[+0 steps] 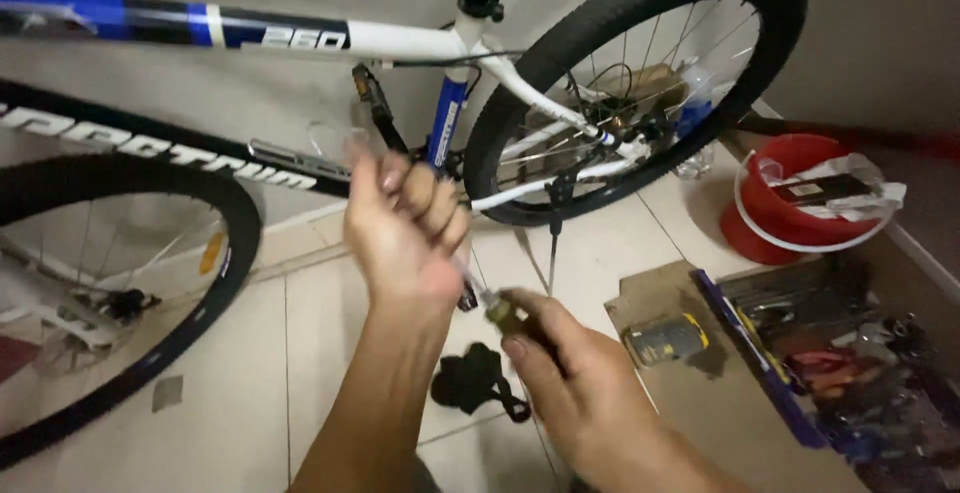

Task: The person uses a screwdriver and an Allen wrench to adjust the bicycle's seat post and handlebar stem. They tighten bolts on the seat clamp and the headset area while the bicycle is positioned on a tiled floor.

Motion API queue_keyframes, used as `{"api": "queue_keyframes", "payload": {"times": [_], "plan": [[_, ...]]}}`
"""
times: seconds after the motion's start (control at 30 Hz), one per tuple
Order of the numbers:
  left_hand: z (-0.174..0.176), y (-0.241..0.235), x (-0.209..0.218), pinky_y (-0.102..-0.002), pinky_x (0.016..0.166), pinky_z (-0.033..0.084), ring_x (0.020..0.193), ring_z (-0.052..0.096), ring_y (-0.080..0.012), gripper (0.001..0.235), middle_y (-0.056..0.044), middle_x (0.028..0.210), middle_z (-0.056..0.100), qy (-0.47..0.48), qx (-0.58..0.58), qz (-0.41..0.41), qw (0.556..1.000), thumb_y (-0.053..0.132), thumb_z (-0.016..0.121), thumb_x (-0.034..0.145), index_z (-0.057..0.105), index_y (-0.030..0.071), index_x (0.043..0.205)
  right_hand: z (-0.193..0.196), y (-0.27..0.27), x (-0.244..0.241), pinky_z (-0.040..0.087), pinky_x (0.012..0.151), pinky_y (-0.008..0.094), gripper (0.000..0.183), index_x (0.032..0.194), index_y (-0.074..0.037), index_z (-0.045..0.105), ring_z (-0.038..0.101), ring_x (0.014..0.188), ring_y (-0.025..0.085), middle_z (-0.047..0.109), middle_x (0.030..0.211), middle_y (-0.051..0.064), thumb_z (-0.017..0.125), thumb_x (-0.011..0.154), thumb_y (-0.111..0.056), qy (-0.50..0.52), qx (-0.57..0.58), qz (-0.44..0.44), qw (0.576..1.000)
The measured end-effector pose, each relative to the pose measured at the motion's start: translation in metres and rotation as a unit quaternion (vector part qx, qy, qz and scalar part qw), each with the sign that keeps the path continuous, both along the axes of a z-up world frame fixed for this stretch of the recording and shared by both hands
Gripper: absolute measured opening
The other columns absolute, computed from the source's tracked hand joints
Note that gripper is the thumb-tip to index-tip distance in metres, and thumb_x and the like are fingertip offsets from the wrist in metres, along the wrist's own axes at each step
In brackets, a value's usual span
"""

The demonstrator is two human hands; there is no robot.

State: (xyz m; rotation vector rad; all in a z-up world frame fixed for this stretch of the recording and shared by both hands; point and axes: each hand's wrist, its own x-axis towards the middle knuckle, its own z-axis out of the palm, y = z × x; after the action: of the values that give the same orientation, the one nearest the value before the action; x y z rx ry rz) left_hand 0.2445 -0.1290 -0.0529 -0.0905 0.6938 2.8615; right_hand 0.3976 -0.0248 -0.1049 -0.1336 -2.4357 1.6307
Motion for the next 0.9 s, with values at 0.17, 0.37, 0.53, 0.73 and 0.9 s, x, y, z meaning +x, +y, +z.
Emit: {"api": "queue_keyframes", "payload": {"times": [0.17,0.37,0.53,0.73,0.9], "plan": [[0.044,-0.008,-0.020,-0.026,0.033,0.011,0.039,0.021,-0.0073,0.054,0.007,0.050,0.025,-0.053,-0.033,0.028,0.998,0.060,0.046,0.095,0.044,0.014,0.067,-0.041,-0.018,0.052,0.049,0.084,0.039,0.049,0.140,-0.008,0.056,0.066,0.103,0.023,0.069,0.122,0.006,0.062,0.093,-0.021,0.070,0.149,-0.061,0.985],[0.064,0.010,0.005,-0.028,0.035,0.016,0.039,0.029,-0.0102,0.040,0.004,0.051,0.035,0.076,-0.154,-0.071,0.983,0.042,0.052,0.098,0.045,0.013,0.070,-0.021,-0.012,0.070,0.047,0.086,0.036,0.035,0.120,-0.009,0.075,0.063,0.094,0.027,0.072,0.104,0.018,0.064,0.087,-0.012,0.043,-0.074,-0.271,0.959],[0.033,0.021,0.016,-0.023,0.035,0.017,0.041,0.026,-0.0049,0.038,0.003,0.059,0.041,0.081,-0.210,-0.196,0.955,0.031,0.047,0.105,0.067,-0.001,0.097,0.042,0.018,0.060,0.050,0.069,0.038,0.028,0.126,0.000,0.058,0.066,0.085,0.030,0.069,0.103,0.022,0.053,0.100,-0.008,0.080,-0.277,-0.286,0.914],[0.002,0.021,0.062,-0.021,0.052,0.028,0.071,0.046,-0.0078,0.101,-0.005,0.100,0.067,0.078,-0.358,-0.265,0.892,0.074,0.040,0.066,0.059,0.012,0.143,0.082,0.008,0.039,0.051,0.106,0.055,0.037,0.117,0.000,0.052,0.064,0.113,0.037,0.057,0.126,0.018,0.057,0.081,-0.006,0.020,-0.391,-0.250,0.886],[-0.067,0.021,0.074,-0.055,0.122,0.023,0.153,0.029,-0.0334,0.085,-0.014,0.165,0.034,0.235,-0.242,-0.311,0.889,0.055,0.063,0.082,0.039,0.015,0.153,0.090,0.006,0.007,0.059,0.089,0.033,0.031,0.114,-0.010,0.068,0.068,0.100,0.017,0.071,0.109,0.004,0.069,0.085,-0.021,-0.006,-0.133,-0.210,0.969]]}}
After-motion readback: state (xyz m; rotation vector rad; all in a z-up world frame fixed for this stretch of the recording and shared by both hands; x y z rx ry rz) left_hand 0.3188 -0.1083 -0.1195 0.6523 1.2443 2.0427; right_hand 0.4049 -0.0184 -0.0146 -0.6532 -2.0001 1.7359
